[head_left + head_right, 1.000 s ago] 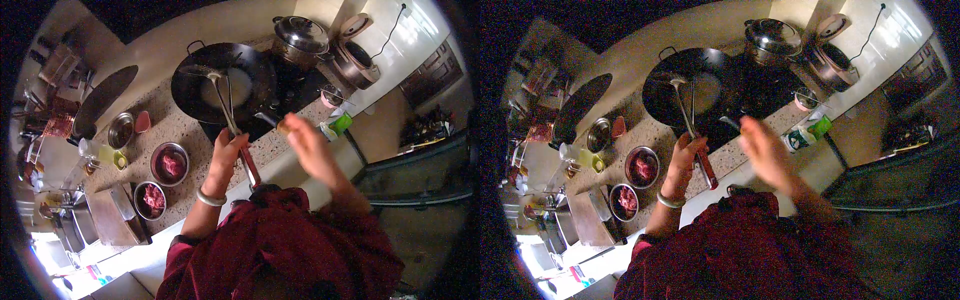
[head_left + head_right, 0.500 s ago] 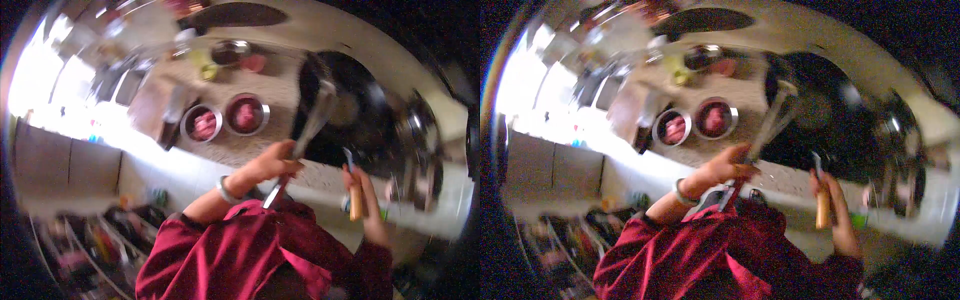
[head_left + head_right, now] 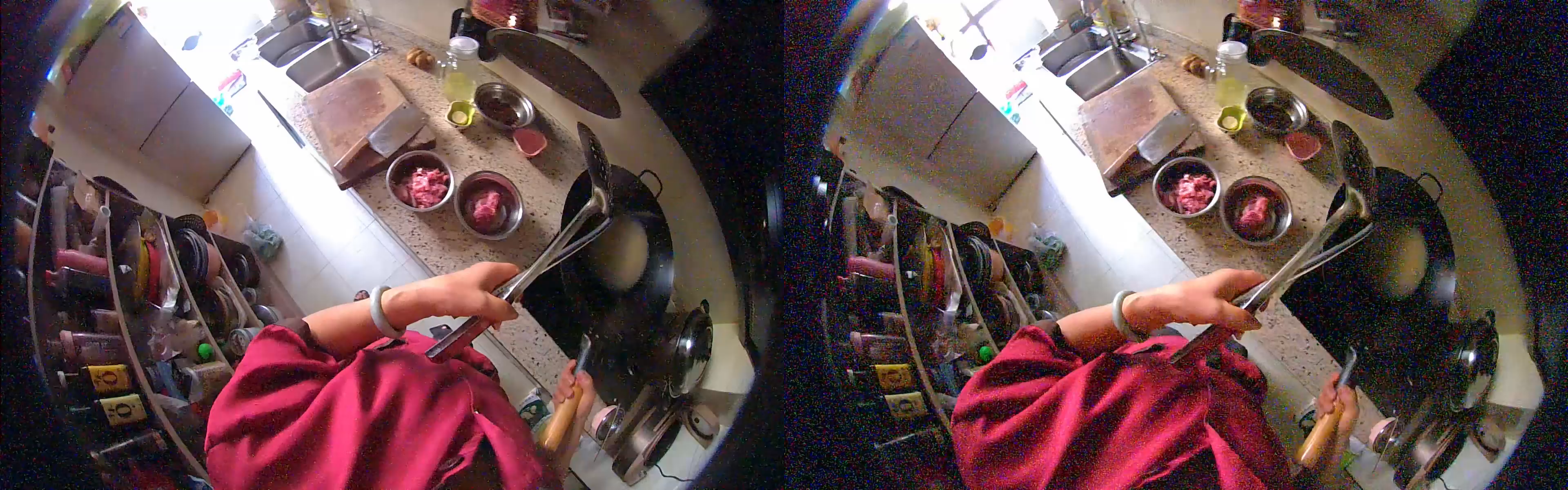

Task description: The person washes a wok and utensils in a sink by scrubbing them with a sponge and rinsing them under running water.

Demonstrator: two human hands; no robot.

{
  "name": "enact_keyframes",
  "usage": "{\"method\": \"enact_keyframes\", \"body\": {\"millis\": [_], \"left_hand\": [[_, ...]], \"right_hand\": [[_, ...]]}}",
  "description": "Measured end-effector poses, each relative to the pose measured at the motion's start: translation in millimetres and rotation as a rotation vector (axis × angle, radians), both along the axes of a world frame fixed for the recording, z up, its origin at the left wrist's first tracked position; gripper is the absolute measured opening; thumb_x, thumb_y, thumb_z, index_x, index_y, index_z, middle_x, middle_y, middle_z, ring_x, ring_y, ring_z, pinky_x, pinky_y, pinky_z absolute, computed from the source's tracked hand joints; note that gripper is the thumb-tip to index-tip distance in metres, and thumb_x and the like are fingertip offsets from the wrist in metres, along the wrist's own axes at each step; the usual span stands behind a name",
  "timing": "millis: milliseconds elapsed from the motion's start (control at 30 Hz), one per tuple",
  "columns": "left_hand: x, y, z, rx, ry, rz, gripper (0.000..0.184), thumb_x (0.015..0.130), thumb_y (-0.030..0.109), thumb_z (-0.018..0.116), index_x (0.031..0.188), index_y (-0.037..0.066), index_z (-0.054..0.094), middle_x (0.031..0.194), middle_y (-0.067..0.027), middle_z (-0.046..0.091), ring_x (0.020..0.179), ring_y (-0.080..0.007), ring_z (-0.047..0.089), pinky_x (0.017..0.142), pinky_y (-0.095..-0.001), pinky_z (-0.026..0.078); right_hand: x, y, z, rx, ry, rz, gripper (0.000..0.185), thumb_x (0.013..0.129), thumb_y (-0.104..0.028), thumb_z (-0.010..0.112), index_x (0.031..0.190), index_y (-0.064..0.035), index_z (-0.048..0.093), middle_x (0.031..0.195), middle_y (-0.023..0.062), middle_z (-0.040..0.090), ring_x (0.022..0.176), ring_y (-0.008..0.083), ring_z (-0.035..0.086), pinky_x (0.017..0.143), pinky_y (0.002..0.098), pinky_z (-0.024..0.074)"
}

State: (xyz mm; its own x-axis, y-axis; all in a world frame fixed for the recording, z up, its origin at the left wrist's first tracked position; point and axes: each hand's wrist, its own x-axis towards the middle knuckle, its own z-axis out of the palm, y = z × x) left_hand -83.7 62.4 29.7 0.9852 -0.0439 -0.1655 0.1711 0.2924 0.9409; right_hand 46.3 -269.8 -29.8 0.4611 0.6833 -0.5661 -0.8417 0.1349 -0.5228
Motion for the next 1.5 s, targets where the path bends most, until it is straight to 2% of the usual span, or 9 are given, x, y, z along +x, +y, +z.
{"method": "enact_keyframes", "body": {"millis": [167, 300, 367, 400, 667, 733, 967, 1200, 1500], "left_hand": [[-66, 65, 11, 0.02, 0.042, 0.007, 0.029, 0.073, 0.018, 0.062, 0.093, 0.003, 0.047, 0.072, -0.003, 0.051, 0.066, -0.0102, 0.052, 0.054, -0.0238, 0.042], [-139, 141, 16, 0.014, 0.026, 0.051, 0.029, 0.073, 0.016, 0.062, 0.094, 0.003, 0.047, 0.071, -0.0024, 0.05, 0.067, -0.0108, 0.052, 0.056, -0.0234, 0.042], [-181, 176, 14, -0.021, 0.038, 0.164, 0.03, 0.072, 0.015, 0.062, 0.095, 0.003, 0.047, 0.074, -0.0025, 0.05, 0.067, -0.0109, 0.053, 0.057, -0.0232, 0.043], [-201, 193, 16, -0.029, 0.014, 0.229, 0.027, 0.072, 0.016, 0.061, 0.088, 0.001, 0.046, 0.07, -0.0035, 0.052, 0.061, -0.0114, 0.053, 0.054, -0.0239, 0.043], [-343, 323, 3, -0.007, 0.202, 0.575, 0.027, 0.073, 0.014, 0.061, 0.093, 0.002, 0.047, 0.075, -0.0043, 0.051, 0.065, -0.0131, 0.055, 0.059, -0.0265, 0.045], [-363, 350, -2, -0.003, 0.234, 0.685, 0.028, 0.073, 0.014, 0.061, 0.094, 0.002, 0.047, 0.075, -0.0043, 0.051, 0.066, -0.0132, 0.055, 0.058, -0.0266, 0.045], [-384, 479, -21, 0.095, 0.228, 0.826, 0.021, 0.072, 0.01, 0.06, 0.087, 0.002, 0.048, 0.071, -0.0031, 0.05, 0.062, -0.0111, 0.053, 0.056, -0.0236, 0.043], [-372, 624, -22, 0.111, 0.339, 0.777, 0.021, 0.071, 0.01, 0.06, 0.086, 0.002, 0.047, 0.07, -0.0023, 0.049, 0.061, -0.0107, 0.052, 0.056, -0.0232, 0.044], [-380, 751, -55, -0.005, 0.366, 0.625, 0.022, 0.072, 0.004, 0.059, 0.091, 0.001, 0.049, 0.073, -0.0026, 0.053, 0.064, -0.0106, 0.053, 0.059, -0.0234, 0.045]], "right_hand": [[-57, 23, 30, 0.079, 0.101, 0.015, 0.029, 0.083, -0.017, 0.047, 0.108, -0.0042, 0.04, 0.071, 0.0053, 0.045, 0.05, 0.015, 0.048, 0.044, 0.031, 0.0459], [-123, 88, 60, 0.065, 0.133, 0.035, 0.028, 0.083, -0.019, 0.046, 0.104, -0.0018, 0.041, 0.071, 0.0056, 0.046, 0.051, 0.0137, 0.049, 0.044, 0.03, 0.0438], [-152, 123, 61, 0.045, 0.133, 0.076, 0.029, 0.083, -0.019, 0.047, 0.105, -0.0009, 0.041, 0.071, 0.0054, 0.046, 0.052, 0.0138, 0.048, 0.046, 0.0302, 0.0447], [-164, 142, 63, 0.037, 0.124, 0.08, 0.029, 0.083, -0.019, 0.047, 0.105, -0.0009, 0.041, 0.071, 0.0054, 0.046, 0.052, 0.0138, 0.048, 0.046, 0.0302, 0.0447], [-222, 322, 62, 0.151, 0.272, 0.372, 0.032, 0.082, -0.019, 0.049, 0.106, 0.0012, 0.041, 0.072, 0.0052, 0.045, 0.051, 0.013, 0.048, 0.047, 0.0285, 0.0442], [-216, 367, 54, 0.122, 0.251, 0.478, 0.031, 0.079, -0.02, 0.052, 0.105, -0.0032, 0.044, 0.072, 0.005, 0.047, 0.051, 0.0139, 0.048, 0.047, 0.03, 0.0453], [-205, 552, 41, -0.002, 0.013, 0.633, 0.029, 0.078, -0.02, 0.053, 0.101, -0.0023, 0.046, 0.071, 0.0049, 0.049, 0.049, 0.0123, 0.048, 0.044, 0.026, 0.0442], [-194, 708, 40, -0.144, 0.043, 0.573, 0.022, 0.078, -0.019, 0.054, 0.091, -0.0011, 0.05, 0.068, 0.0052, 0.05, 0.049, 0.0115, 0.048, 0.043, 0.0248, 0.0431], [-206, 788, 67, -0.42, 0.023, 0.479, 0.019, 0.079, -0.02, 0.055, 0.085, -0.003, 0.052, 0.068, 0.006, 0.053, 0.05, 0.0122, 0.05, 0.042, 0.0242, 0.0426]]}}
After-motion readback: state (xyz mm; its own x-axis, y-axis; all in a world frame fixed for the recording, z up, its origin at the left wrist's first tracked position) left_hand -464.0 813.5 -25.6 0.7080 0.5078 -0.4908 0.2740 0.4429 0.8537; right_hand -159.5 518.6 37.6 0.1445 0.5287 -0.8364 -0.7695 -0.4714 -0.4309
